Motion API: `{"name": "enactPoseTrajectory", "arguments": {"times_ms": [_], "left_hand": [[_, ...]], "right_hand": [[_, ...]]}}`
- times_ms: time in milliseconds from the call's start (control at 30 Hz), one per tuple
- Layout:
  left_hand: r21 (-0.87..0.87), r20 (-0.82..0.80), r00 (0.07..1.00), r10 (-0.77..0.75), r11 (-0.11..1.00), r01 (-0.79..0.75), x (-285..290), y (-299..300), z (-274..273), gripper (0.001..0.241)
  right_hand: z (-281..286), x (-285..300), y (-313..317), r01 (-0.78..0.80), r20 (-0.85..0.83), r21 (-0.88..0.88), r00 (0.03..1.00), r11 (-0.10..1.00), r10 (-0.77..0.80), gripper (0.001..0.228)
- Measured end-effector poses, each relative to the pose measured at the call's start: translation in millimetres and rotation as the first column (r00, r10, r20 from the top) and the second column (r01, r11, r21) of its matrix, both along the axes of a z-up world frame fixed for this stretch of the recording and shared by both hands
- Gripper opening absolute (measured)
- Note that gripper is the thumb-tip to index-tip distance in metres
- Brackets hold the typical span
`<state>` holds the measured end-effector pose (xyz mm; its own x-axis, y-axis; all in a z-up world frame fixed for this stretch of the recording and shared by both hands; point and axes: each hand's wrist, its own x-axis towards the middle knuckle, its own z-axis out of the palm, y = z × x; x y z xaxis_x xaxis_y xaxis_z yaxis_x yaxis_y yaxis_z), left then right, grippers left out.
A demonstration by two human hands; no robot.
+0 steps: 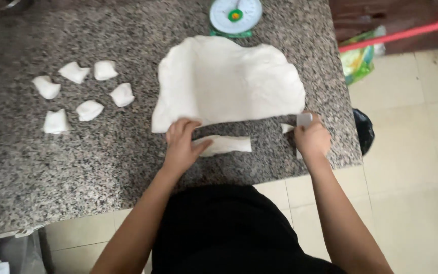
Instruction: Cutting dough into smaller pieces using a scraper and weighing them on a scale.
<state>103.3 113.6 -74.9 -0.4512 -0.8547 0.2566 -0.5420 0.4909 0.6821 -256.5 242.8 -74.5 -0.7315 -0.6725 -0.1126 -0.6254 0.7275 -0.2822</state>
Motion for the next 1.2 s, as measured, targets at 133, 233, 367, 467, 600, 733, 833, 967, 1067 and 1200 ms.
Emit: {"name": "enactPoseTrajectory", "arguments": {"times_ms": [133,233,367,467,600,733,833,967,1067,1200], "left_hand": [[0.062,0.201,0.956,-0.215,0.976,0.206,-18,2,32,0.071],[0.17,0.37,0.87,-0.327,0.944,0.282,-20,5,25,0.077],[0.338,0.476,0.802,-0.362,0.917,0.213,-25,12,-3,0.074],[0.505,0.436,0.809,-0.395,0.851,0.144,-41,9,-4,0.072],[0.79,0.067,0.882,-0.467,0.564,0.239,-98,26,59,0.068],[0.77,-0.143,0.869,-0.473,0.499,0.398,-147,37,95,0.066],[0.733,-0.276,0.847,-0.454,0.471,0.491,-169,35,67,0.066],[0.711,0.122,0.806,-0.579,0.618,0.336,-178,39,26,0.075],[0.417,0.429,0.737,-0.522,0.838,0.351,-191,46,8,0.077],[0.002,0.306,0.833,-0.462,0.875,0.484,-228,48,-43,0.066]], "right_hand": [[5,2,0,0.028,-0.003,0.002,1.0,1.0,-0.028,0.04],[1,-7,8,0.036,0.016,-0.025,0.999,0.999,-0.036,0.041],[-6,-27,40,0.15,0.103,-0.155,0.986,0.977,-0.135,0.047],[-8,-31,66,0.256,0.164,-0.197,0.96,0.946,-0.225,0.049],[-6,-34,93,0.327,0.229,-0.28,0.936,0.902,-0.268,0.047],[-4,-34,100,0.376,0.25,-0.314,0.919,0.872,-0.306,0.046],[-3,-34,103,0.393,0.252,-0.315,0.912,0.864,-0.324,0.045],[-13,-32,112,0.387,0.289,-0.362,0.911,0.848,-0.293,0.043],[-9,-31,113,0.391,0.297,-0.36,0.909,0.847,-0.293,0.042],[-2,-23,113,0.393,0.285,-0.35,0.909,0.85,-0.302,0.043]]}}
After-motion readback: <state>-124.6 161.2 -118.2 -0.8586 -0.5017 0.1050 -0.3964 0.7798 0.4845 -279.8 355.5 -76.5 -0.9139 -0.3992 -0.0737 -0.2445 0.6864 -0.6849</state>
